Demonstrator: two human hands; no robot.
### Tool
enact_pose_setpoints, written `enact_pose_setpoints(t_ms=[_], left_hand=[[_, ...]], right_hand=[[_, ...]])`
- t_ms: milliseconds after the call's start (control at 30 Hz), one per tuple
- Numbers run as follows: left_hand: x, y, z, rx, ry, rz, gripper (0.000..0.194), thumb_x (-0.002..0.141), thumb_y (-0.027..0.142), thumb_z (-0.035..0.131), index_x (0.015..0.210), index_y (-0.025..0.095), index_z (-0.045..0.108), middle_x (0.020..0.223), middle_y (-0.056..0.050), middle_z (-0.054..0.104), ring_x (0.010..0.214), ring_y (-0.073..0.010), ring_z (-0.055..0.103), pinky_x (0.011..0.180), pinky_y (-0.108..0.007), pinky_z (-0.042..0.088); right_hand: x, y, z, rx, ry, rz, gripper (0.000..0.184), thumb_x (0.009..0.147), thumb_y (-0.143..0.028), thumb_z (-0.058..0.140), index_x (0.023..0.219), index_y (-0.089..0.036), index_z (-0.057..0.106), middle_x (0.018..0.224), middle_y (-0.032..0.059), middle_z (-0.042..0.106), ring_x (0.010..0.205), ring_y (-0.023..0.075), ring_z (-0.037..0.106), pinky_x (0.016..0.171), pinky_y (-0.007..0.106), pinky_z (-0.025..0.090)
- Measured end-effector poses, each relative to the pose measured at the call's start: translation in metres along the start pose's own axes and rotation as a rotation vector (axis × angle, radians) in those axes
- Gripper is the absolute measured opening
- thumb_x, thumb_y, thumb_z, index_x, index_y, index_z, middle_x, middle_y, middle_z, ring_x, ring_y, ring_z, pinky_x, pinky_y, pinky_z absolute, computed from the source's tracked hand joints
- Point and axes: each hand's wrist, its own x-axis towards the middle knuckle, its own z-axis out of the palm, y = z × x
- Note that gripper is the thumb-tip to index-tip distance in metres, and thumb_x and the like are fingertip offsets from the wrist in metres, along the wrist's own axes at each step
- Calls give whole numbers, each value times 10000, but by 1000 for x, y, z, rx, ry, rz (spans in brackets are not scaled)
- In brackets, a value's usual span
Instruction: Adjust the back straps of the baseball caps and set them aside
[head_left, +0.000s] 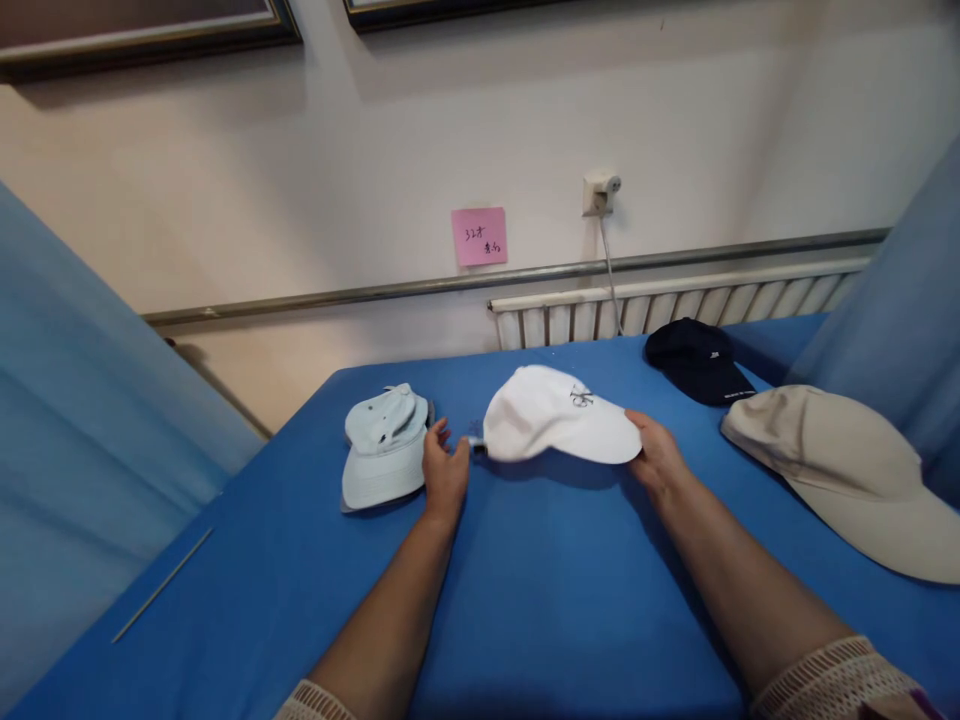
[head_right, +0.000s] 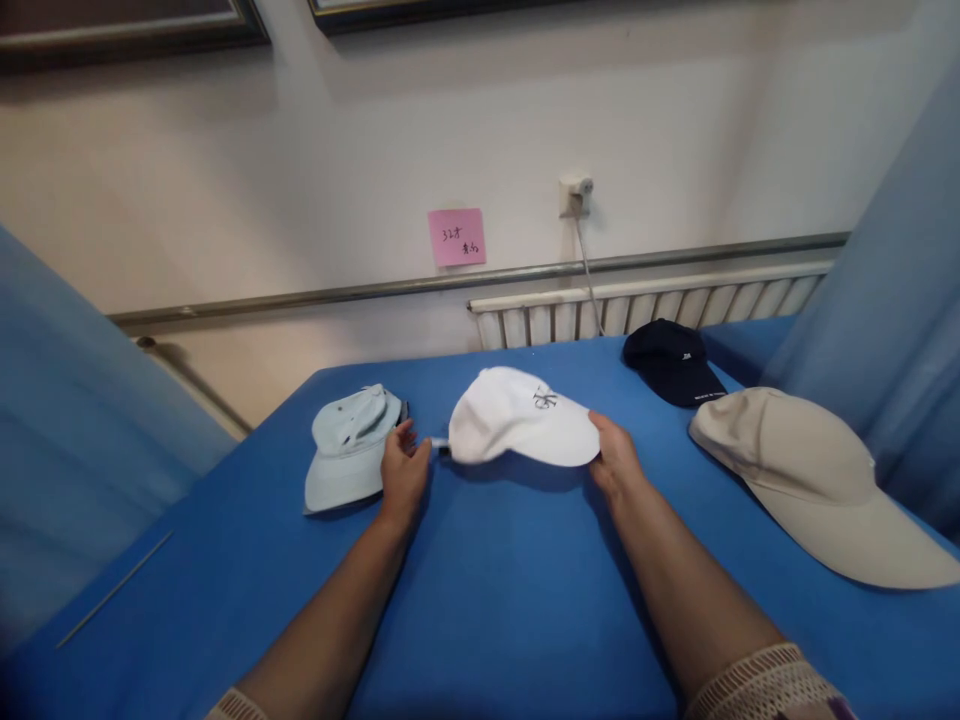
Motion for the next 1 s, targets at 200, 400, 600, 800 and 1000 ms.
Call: enact_pose_setpoints(t_ms=[200,400,600,800,1000], left_hand=[[-30,14,15,-351,-352,-268,376,765,321,665,1081,139,574,1102,-137,663,899,-202,668,792,-340,527],[-61,26,28,-653,-535,-567,353,686,315,770,952,148,609,911,-77,688,752,-140,656,666,-248,518],[-16,44,-13,-749,-273,-430,241,684,185,754,878,150,615,821,-10,667,628,-73,598,574,-168,496],[29,52,-99,-651,40,-343,145,753,67,657,875,140,628,798,-11,673,594,-72,612,528,-150,521],[13,14,-149,-455,133,-540,136,736,-17,635,769,112,612,669,-17,640,511,-76,596,488,-157,533]], right_hand=[[-23,20,24,219,-103,118,259,735,-73,640,967,-189,634,805,6,728,615,125,657,502,190,552],[-52,50,40,66,-340,196,328,694,-202,774,991,-215,637,979,19,721,767,137,675,616,223,548],[-62,46,40,-123,-512,294,252,743,-310,747,903,-168,615,905,64,725,725,125,673,629,224,495],[-65,47,41,-196,-502,295,269,715,-306,760,879,-158,606,849,60,715,672,122,649,634,250,473],[-66,48,42,-227,-507,288,266,704,-296,757,871,-159,600,822,56,706,646,122,633,607,250,463]])
